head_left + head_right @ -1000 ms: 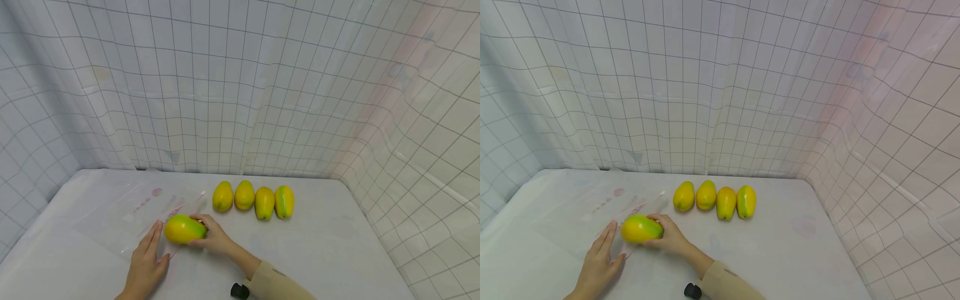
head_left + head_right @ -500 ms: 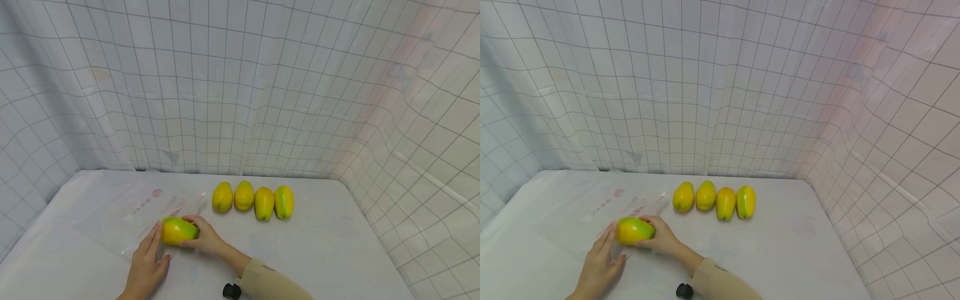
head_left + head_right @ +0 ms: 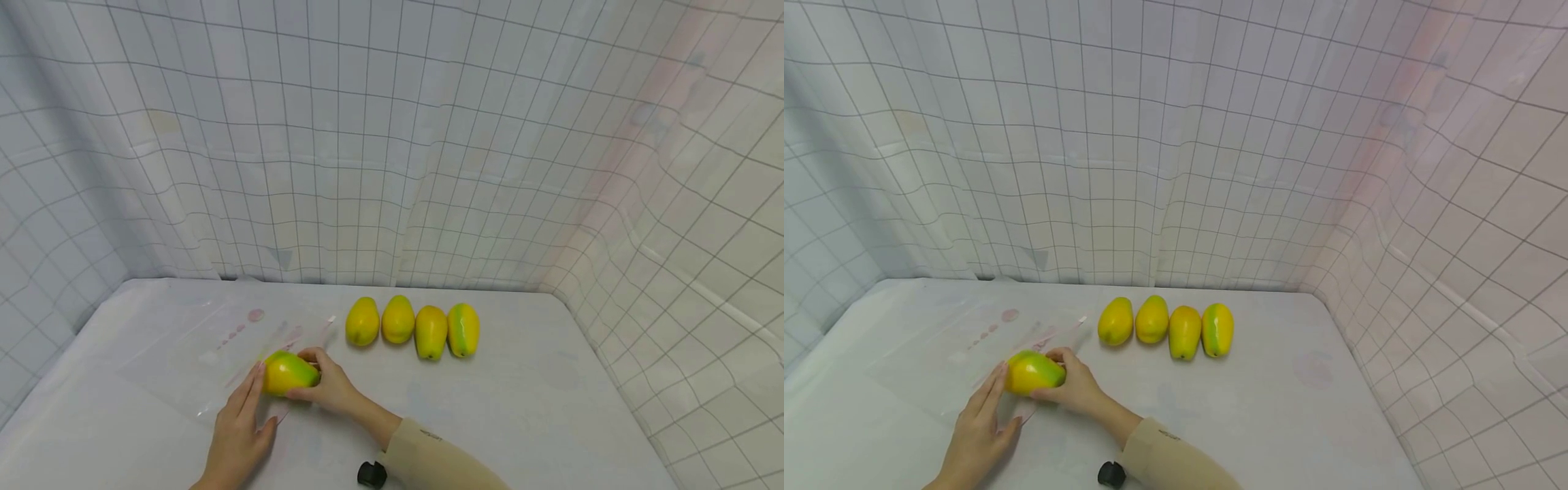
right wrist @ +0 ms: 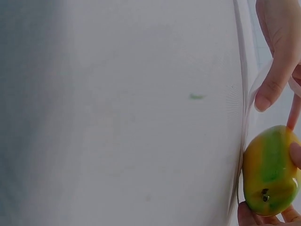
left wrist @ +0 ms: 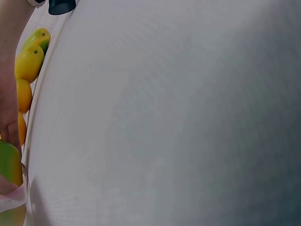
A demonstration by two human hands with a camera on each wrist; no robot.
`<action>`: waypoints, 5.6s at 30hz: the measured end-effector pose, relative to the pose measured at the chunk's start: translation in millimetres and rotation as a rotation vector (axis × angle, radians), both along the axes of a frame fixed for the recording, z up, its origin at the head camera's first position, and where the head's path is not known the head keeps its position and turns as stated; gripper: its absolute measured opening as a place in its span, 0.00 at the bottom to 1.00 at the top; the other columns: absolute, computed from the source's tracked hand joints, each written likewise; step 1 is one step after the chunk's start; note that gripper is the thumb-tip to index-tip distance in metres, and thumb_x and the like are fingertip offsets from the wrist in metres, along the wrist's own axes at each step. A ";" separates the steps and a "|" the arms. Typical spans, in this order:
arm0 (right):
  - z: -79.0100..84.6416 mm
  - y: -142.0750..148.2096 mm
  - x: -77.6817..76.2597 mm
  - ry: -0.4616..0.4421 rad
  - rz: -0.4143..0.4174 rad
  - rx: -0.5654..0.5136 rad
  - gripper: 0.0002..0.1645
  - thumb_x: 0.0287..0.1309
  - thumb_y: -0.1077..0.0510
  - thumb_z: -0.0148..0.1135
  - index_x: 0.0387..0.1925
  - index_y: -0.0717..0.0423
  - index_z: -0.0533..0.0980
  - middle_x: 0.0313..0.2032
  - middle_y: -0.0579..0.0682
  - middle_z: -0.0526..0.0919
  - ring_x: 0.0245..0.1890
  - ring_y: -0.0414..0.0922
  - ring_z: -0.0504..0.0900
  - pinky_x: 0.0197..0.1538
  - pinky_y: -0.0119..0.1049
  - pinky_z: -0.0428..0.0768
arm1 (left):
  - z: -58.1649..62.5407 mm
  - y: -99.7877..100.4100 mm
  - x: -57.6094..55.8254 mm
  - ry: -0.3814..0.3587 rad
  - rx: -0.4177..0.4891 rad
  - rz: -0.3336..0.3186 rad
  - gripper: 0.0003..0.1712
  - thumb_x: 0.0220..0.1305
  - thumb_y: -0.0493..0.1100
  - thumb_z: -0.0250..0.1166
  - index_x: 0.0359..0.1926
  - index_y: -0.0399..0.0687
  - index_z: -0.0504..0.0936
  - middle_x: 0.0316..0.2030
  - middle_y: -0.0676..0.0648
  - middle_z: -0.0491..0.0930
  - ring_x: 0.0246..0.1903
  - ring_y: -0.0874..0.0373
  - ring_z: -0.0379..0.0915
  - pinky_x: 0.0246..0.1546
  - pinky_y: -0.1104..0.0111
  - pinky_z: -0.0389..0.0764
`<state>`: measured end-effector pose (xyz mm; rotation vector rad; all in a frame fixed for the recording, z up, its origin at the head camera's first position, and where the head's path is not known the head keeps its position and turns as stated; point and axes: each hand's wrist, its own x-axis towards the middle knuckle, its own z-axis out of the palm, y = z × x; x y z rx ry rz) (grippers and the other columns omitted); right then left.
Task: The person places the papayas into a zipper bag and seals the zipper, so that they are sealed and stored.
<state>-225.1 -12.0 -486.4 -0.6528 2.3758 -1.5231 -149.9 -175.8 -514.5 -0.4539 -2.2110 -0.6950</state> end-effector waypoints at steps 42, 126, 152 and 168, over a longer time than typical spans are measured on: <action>-5.9 -13.5 -8.1 -0.030 -0.181 -0.310 0.26 0.45 0.67 0.68 0.49 0.65 0.73 0.47 0.52 0.76 0.46 0.43 0.77 0.46 0.29 0.78 | -0.3 -0.5 -0.3 0.003 0.027 0.000 0.57 0.20 0.28 0.70 0.63 0.32 0.62 0.60 0.36 0.65 0.54 0.47 0.64 0.63 0.82 0.47; 49.0 132.3 -14.7 0.259 -0.671 -0.496 0.27 0.51 0.70 0.62 0.53 0.72 0.65 0.52 0.64 0.70 0.54 0.59 0.68 0.60 0.52 0.66 | -2.9 -2.9 -2.0 0.003 0.047 -0.055 0.50 0.26 0.30 0.66 0.61 0.29 0.64 0.59 0.33 0.66 0.63 0.69 0.49 0.63 0.82 0.49; -3.5 201.1 -22.6 0.320 -1.030 -0.289 0.29 0.51 0.66 0.63 0.56 0.63 0.67 0.56 0.59 0.68 0.57 0.54 0.63 0.63 0.47 0.60 | -4.3 -2.7 -0.8 0.002 0.046 -0.041 0.52 0.24 0.29 0.67 0.62 0.31 0.63 0.60 0.35 0.66 0.62 0.66 0.52 0.62 0.83 0.48; -14.1 206.7 -26.5 0.171 -1.007 -0.218 0.32 0.51 0.63 0.64 0.57 0.65 0.64 0.58 0.62 0.63 0.57 0.56 0.61 0.62 0.48 0.62 | -4.3 -2.9 -0.1 0.000 0.043 -0.032 0.53 0.24 0.29 0.68 0.63 0.32 0.63 0.61 0.37 0.65 0.62 0.61 0.56 0.62 0.83 0.47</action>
